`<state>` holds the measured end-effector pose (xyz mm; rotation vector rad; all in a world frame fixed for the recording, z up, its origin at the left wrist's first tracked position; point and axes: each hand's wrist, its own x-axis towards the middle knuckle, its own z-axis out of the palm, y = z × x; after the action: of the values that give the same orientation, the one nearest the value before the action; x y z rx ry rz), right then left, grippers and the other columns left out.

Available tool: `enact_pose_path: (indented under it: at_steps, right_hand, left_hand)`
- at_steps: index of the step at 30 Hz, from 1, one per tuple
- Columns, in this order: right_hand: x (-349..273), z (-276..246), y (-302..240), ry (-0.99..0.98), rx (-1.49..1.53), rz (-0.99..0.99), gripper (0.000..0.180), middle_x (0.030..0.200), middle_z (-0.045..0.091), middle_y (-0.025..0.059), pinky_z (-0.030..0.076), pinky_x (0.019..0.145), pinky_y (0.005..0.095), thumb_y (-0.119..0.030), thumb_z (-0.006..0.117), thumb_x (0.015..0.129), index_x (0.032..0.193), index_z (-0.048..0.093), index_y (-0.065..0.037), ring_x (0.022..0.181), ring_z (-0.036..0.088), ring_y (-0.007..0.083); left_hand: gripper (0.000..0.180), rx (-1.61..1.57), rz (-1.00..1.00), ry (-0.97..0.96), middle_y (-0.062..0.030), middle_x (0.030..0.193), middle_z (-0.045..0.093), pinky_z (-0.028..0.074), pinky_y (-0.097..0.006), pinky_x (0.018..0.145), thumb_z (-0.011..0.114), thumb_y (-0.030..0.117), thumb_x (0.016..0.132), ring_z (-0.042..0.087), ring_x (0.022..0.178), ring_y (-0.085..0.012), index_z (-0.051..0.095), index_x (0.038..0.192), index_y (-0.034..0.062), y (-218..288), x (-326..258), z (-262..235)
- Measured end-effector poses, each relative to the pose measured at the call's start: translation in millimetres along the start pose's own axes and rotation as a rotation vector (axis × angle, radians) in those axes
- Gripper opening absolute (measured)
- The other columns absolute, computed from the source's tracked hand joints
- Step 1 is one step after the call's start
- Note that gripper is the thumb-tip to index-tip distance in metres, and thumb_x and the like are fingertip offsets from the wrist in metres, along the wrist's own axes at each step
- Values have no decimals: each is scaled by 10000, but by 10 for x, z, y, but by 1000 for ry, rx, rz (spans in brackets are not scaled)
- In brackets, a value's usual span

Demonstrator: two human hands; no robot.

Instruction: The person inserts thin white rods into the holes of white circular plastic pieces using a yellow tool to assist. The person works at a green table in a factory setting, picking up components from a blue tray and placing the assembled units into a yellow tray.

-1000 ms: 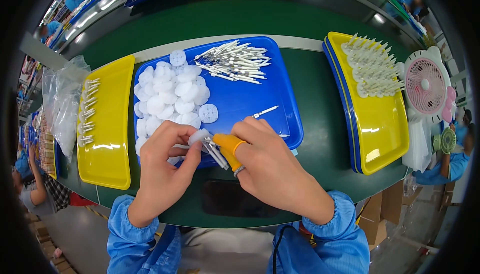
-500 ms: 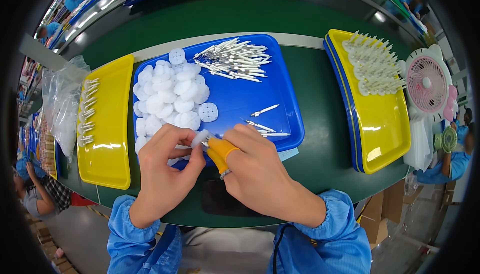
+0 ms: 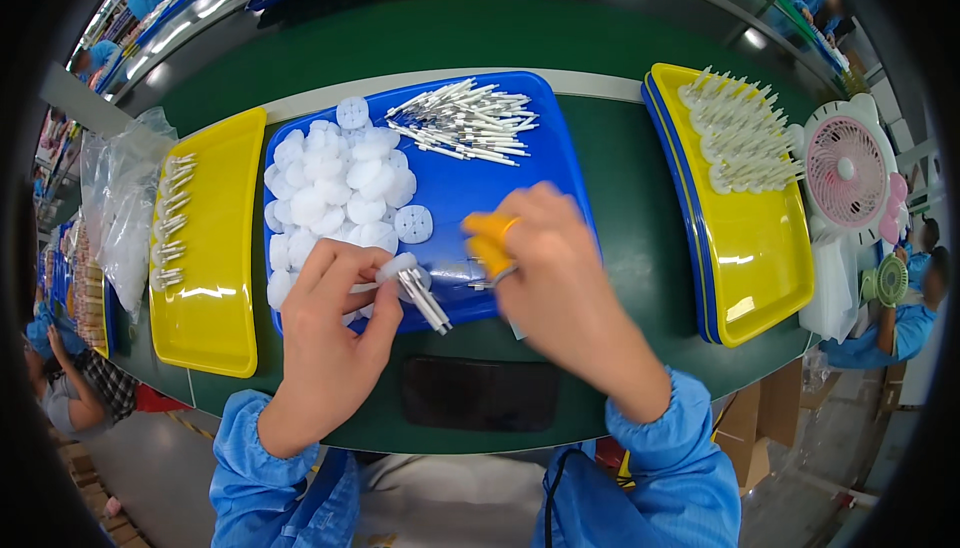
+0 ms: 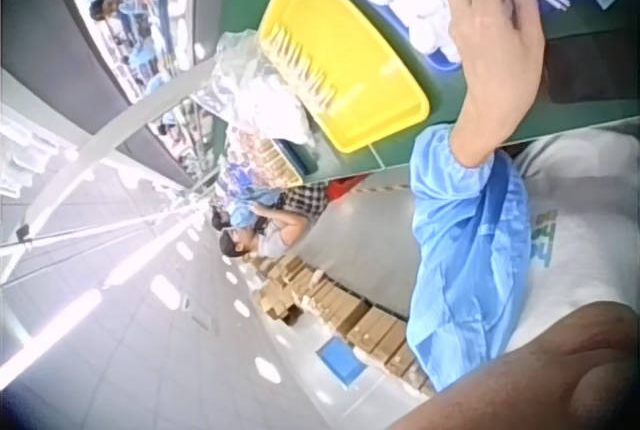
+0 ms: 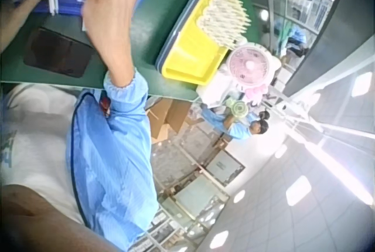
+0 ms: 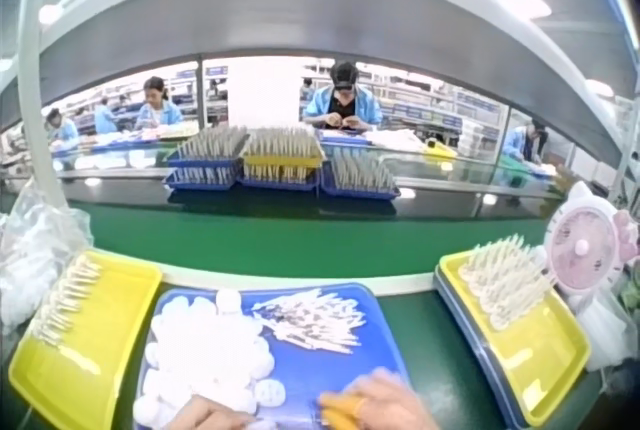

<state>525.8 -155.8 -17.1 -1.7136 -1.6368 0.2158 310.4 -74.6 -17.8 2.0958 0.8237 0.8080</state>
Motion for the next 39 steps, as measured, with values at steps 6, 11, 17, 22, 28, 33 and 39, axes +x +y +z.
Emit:
enact_pose_path:
  at_steps: [6,11,17,22,28,33,39]
  right_hand:
    - [3,-165,376,-72,-303,-31,334,975,702,163,501,871,461,119,714,787,1090,813,20,950,631,356]
    - [-78,-190,-170,-162,120,13,427,1048,675,166,482,838,450,113,712,760,1181,761,60,936,618,357]
    - [-119,-120,-320,-199,168,-101,515,1016,627,153,464,832,458,104,711,662,1175,755,92,943,595,352]
    - [-124,-109,-314,-187,141,-134,504,1036,616,154,461,834,458,96,723,635,1138,760,103,961,588,353]
    - [-166,-80,-295,-98,143,-187,494,1067,634,157,463,808,468,106,740,616,1110,744,95,927,588,357]
    - [-179,-89,-308,-59,207,-104,514,1066,629,159,454,788,462,106,743,605,1119,745,85,919,586,358]
    - [-146,-101,-293,-185,123,-169,525,1030,599,156,450,813,456,100,739,602,1127,753,93,941,585,349]
  left_hand:
    - [132,-123,-115,-67,-103,1096,671,673,-320,781,739,-33,1002,783,969,-216,726,1133,-48,81,69,-92]
    - [129,-222,-171,-87,-67,1070,693,640,-273,753,742,-16,1016,753,951,-144,729,1143,-34,9,65,-107]
    - [159,-331,-252,-192,-42,1028,700,617,-248,728,755,-5,1016,715,948,-95,727,1172,-18,15,97,-159]
    - [154,-339,-268,-197,-94,1020,698,623,-277,688,782,67,1021,715,929,-146,739,1140,-22,36,116,-172]
    - [110,-441,-367,-232,-45,1038,699,605,-250,750,709,34,1078,711,936,-104,716,1165,-33,-3,101,-188]
    - [131,-368,-265,-134,-91,1036,684,617,-271,706,729,24,1029,694,938,-150,731,1152,-22,-12,101,-151]
    - [194,-280,-146,-140,-128,1047,664,675,-331,780,713,-59,973,730,964,-225,722,1165,-32,53,98,-151]
